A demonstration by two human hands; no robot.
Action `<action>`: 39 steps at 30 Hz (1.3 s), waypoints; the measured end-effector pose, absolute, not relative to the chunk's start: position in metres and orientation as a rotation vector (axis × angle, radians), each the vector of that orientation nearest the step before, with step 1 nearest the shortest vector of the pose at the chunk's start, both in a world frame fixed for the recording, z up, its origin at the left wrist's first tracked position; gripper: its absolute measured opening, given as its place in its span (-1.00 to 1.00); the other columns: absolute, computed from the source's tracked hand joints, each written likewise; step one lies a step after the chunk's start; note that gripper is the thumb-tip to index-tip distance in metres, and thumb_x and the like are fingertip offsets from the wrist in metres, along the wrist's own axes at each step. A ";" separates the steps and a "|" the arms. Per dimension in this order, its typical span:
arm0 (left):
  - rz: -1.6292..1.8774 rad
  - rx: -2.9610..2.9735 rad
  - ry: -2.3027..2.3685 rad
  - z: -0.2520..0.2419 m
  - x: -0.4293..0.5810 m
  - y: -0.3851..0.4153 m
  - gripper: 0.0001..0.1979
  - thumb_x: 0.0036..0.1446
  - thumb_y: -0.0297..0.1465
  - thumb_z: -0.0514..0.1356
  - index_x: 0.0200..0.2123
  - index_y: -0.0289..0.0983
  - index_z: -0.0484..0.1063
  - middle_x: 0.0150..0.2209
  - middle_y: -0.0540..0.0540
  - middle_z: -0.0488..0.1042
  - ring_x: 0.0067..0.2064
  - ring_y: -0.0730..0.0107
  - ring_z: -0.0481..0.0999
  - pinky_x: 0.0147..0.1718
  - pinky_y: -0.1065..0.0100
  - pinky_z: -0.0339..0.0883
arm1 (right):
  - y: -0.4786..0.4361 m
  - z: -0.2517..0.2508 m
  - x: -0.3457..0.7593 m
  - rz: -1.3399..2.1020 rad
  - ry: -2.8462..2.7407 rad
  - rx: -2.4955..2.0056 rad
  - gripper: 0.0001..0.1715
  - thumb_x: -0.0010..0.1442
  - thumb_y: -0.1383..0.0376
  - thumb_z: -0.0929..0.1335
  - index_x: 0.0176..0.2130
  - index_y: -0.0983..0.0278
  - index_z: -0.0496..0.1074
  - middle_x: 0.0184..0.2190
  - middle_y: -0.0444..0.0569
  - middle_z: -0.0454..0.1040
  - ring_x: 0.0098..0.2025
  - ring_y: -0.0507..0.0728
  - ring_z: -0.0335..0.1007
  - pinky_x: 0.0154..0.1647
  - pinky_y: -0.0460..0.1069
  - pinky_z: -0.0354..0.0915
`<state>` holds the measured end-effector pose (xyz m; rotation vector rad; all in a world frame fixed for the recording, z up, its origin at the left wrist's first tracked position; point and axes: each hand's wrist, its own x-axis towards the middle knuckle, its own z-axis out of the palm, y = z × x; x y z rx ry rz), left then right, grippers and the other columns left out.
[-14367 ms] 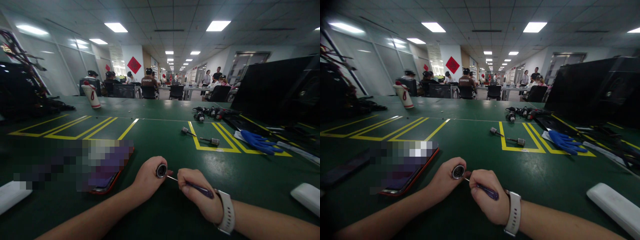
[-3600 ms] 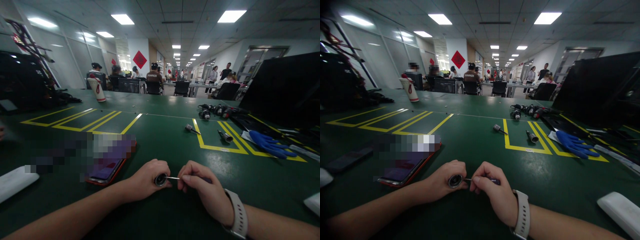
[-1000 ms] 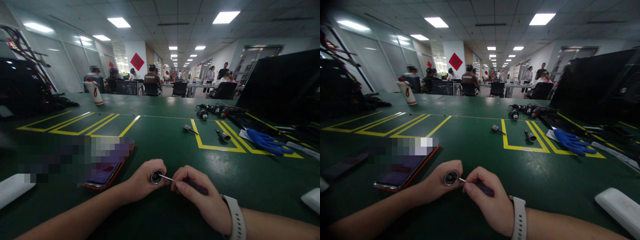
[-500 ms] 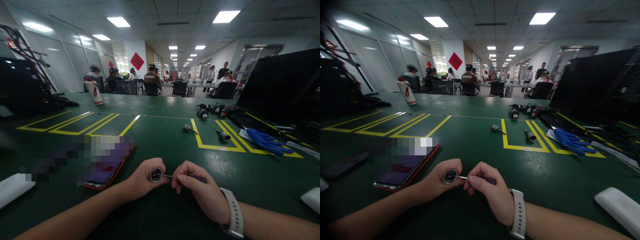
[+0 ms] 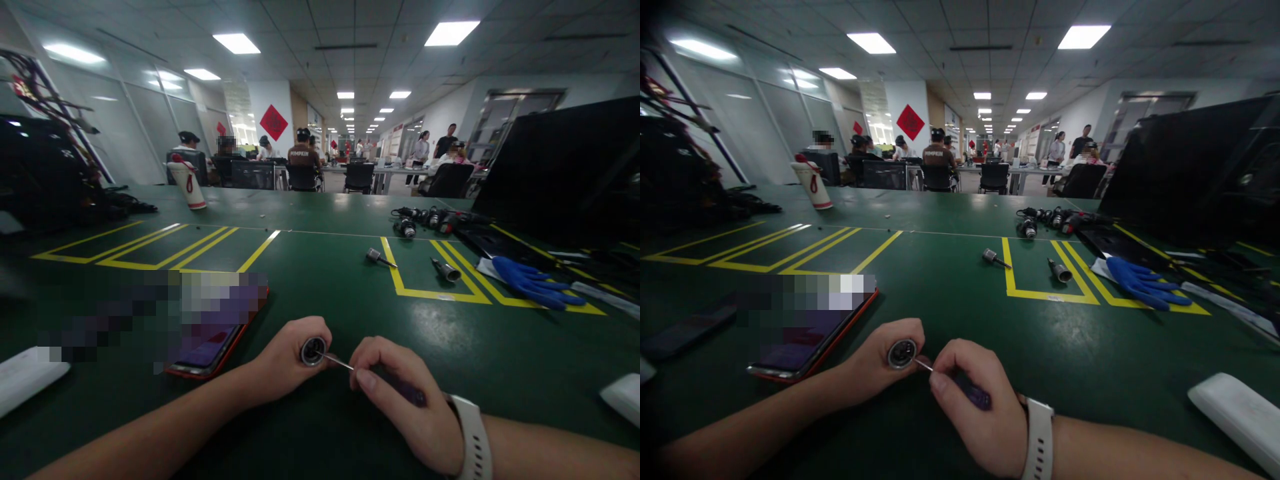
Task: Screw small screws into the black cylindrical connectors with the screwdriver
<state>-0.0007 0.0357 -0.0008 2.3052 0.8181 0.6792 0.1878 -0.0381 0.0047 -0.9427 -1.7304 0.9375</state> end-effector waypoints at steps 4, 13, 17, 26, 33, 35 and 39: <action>0.697 2.300 0.856 -0.001 0.000 0.035 -0.84 -0.01 -0.44 0.18 -0.54 -0.26 0.22 -0.53 0.08 0.24 -0.48 0.48 0.23 -0.49 0.43 0.09 | -0.039 0.004 0.184 0.813 -1.813 -0.978 -0.80 0.19 0.32 0.20 -0.42 0.31 0.32 -0.50 -0.06 0.32 -0.42 0.08 0.25 -0.38 0.01 0.18; 0.802 2.234 0.977 0.001 0.002 0.034 -0.81 -0.01 -0.41 0.19 -0.55 -0.26 0.21 -0.55 0.08 0.24 -0.49 0.48 0.24 -0.48 0.43 0.12 | -0.044 0.001 0.177 0.517 -2.108 -0.843 -0.87 0.16 0.48 0.21 -0.31 0.30 0.30 -0.36 0.01 0.38 -0.30 0.10 0.27 -0.33 -0.02 0.26; 0.823 2.221 0.994 0.002 0.002 0.032 -0.80 -0.02 -0.41 0.20 -0.57 -0.26 0.21 -0.56 0.09 0.23 -0.49 0.48 0.24 -0.49 0.43 0.13 | -0.043 -0.001 0.177 0.447 -2.181 -0.832 -0.86 0.16 0.49 0.21 -0.32 0.30 0.30 -0.35 0.02 0.39 -0.31 0.10 0.27 -0.35 -0.03 0.28; 0.822 2.203 1.006 0.003 0.003 0.033 -0.80 -0.01 -0.40 0.20 -0.56 -0.26 0.21 -0.55 0.09 0.23 -0.49 0.48 0.24 -0.49 0.43 0.14 | -0.045 -0.002 0.175 0.354 -2.194 -0.841 -0.84 0.14 0.50 0.20 -0.33 0.30 0.29 -0.36 0.01 0.39 -0.32 0.10 0.28 -0.38 -0.04 0.29; 0.833 2.300 1.058 0.001 0.003 0.030 -0.82 0.02 -0.41 0.17 -0.56 -0.25 0.22 -0.54 0.07 0.26 -0.47 0.45 0.27 -0.48 0.42 0.14 | -0.047 0.003 0.177 0.376 -2.159 -0.880 -0.85 0.14 0.48 0.19 -0.36 0.30 0.30 -0.41 0.01 0.39 -0.36 0.10 0.28 -0.41 -0.02 0.29; 0.824 2.334 1.043 0.001 0.004 0.029 -0.82 0.03 -0.42 0.16 -0.56 -0.25 0.21 -0.54 0.07 0.26 -0.47 0.45 0.27 -0.48 0.42 0.14 | -0.047 0.003 0.176 0.389 -2.156 -0.885 -0.85 0.14 0.47 0.19 -0.35 0.30 0.30 -0.40 0.01 0.39 -0.36 0.11 0.28 -0.41 -0.02 0.29; 0.834 2.323 1.026 0.003 0.004 0.028 -0.81 0.03 -0.42 0.16 -0.56 -0.25 0.21 -0.55 0.08 0.25 -0.47 0.45 0.26 -0.49 0.42 0.13 | -0.046 0.001 0.176 0.410 -2.160 -0.879 -0.86 0.15 0.48 0.20 -0.34 0.29 0.28 -0.39 0.01 0.39 -0.34 0.11 0.28 -0.39 -0.01 0.30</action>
